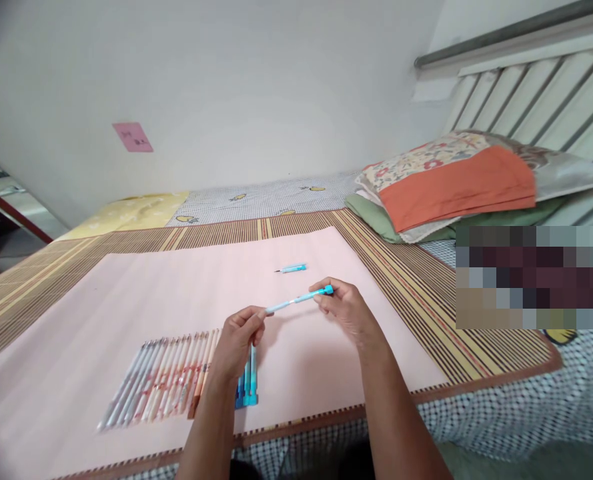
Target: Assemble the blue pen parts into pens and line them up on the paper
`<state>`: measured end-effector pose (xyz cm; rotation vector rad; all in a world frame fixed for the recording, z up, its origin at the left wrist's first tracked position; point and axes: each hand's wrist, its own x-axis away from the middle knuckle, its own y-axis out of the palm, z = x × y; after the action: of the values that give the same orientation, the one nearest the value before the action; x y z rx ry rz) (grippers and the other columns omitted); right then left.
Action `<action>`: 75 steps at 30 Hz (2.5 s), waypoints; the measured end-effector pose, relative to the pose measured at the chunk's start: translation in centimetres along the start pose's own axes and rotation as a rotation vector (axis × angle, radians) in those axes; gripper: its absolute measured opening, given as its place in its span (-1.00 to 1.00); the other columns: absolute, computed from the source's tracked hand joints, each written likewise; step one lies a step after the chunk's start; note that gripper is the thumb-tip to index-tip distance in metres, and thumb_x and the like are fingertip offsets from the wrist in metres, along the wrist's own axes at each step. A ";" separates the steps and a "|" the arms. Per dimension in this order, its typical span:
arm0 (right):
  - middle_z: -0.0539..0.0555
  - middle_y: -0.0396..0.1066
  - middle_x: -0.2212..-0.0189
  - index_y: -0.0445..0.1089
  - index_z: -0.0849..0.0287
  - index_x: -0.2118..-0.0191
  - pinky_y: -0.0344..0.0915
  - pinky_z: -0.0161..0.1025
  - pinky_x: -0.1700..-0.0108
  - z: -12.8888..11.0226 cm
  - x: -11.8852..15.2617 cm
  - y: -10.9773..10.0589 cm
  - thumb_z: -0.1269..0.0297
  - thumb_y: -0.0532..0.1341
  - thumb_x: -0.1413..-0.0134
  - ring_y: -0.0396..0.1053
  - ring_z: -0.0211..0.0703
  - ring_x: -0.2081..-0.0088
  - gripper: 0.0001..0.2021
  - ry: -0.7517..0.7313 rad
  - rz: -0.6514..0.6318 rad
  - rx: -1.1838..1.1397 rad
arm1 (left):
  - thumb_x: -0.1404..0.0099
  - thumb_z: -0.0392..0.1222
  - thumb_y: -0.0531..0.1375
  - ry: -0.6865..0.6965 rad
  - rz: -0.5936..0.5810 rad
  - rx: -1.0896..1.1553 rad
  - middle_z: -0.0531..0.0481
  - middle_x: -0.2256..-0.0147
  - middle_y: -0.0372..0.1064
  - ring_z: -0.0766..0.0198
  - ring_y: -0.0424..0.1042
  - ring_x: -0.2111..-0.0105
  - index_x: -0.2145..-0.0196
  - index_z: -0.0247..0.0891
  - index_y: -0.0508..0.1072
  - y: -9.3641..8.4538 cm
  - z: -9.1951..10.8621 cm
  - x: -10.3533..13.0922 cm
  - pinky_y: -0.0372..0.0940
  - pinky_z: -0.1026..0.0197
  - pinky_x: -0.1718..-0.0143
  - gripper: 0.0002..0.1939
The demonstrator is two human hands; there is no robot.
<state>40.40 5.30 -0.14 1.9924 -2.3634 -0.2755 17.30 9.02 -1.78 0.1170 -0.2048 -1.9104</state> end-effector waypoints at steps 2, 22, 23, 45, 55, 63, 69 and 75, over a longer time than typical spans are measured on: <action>-0.12 0.22 0.63 0.53 0.16 0.29 0.02 -0.30 0.48 -0.1 0.1 0.0 0.23 0.40 0.10 0.11 -0.31 0.55 -0.79 0.010 -0.021 0.030 | -0.24 0.11 0.28 -0.011 -0.028 -0.029 0.14 0.70 0.13 0.44 0.00 0.66 0.36 -0.32 0.61 0.0 0.1 0.2 -0.10 0.28 0.56 -0.62; -0.02 0.42 0.54 0.52 0.17 0.18 0.25 -0.21 0.37 1.7 -0.3 3.3 0.11 0.38 -0.09 0.34 -0.21 0.46 -0.74 -0.092 -0.110 -0.060 | -0.17 0.05 0.37 -0.014 -0.068 0.145 0.13 0.64 0.31 0.45 0.11 0.66 0.36 -0.28 0.43 1.2 -0.1 0.3 -0.01 0.33 0.58 -0.66; -0.02 0.41 0.55 0.51 0.16 0.19 0.26 -0.21 0.37 1.6 -0.3 3.5 0.08 0.37 -0.10 0.34 -0.21 0.47 -0.73 -0.095 -0.097 -0.049 | -0.18 0.03 0.37 0.017 -0.059 0.122 0.12 0.62 0.33 0.44 0.15 0.64 0.36 -0.27 0.43 1.2 -0.1 0.3 0.02 0.33 0.56 -0.68; -0.09 0.23 0.62 0.54 0.16 0.28 0.03 -0.29 0.45 2.7 -0.4 5.2 0.06 0.43 -0.04 0.14 -0.32 0.52 -0.73 0.000 0.013 -0.249 | -0.24 -0.01 0.31 0.063 -0.013 0.121 0.09 0.63 0.34 0.40 0.22 0.61 0.39 -0.27 0.44 2.2 -0.4 0.4 0.12 0.31 0.49 -0.73; -0.08 0.24 0.52 0.52 0.15 0.23 0.07 -0.27 0.45 2.6 -0.6 5.7 0.05 0.42 -0.03 0.12 -0.34 0.52 -0.71 0.026 0.028 -0.415 | -0.26 -0.02 0.30 0.116 0.049 0.062 0.07 0.60 0.38 0.37 0.27 0.59 0.42 -0.26 0.41 2.4 -0.3 0.5 0.18 0.30 0.47 -0.74; -0.11 0.17 0.66 0.44 0.15 0.46 0.00 -0.25 0.47 2.8 -0.8 6.1 0.07 0.48 0.06 0.05 -0.32 0.55 -0.70 0.011 0.106 -0.292 | -0.21 -0.05 0.33 0.111 0.033 0.073 0.06 0.58 0.41 0.38 0.30 0.58 0.39 -0.26 0.43 2.4 -0.1 0.6 0.20 0.31 0.46 -0.75; -0.10 0.22 0.58 0.47 0.15 0.36 0.04 -0.26 0.46 3.0 -0.7 6.3 0.04 0.44 0.00 0.08 -0.33 0.54 -0.71 0.067 0.056 -0.397 | -0.21 -0.01 0.33 0.106 0.050 0.060 0.05 0.61 0.40 0.37 0.28 0.60 0.42 -0.26 0.41 2.6 0.1 0.7 0.20 0.30 0.48 -0.72; -0.10 0.19 0.64 0.55 0.18 0.30 0.04 -0.27 0.44 3.0 -0.6 6.3 0.07 0.47 0.04 0.10 -0.31 0.52 -0.71 0.039 0.026 -0.331 | -0.24 0.01 0.31 0.058 0.015 0.111 0.06 0.63 0.37 0.39 0.24 0.63 0.43 -0.26 0.40 2.3 -0.1 0.6 0.16 0.31 0.50 -0.71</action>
<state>33.93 7.25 -2.04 1.7951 -2.1495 -0.5793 19.20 7.73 -1.43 0.2448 -0.2716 -1.8779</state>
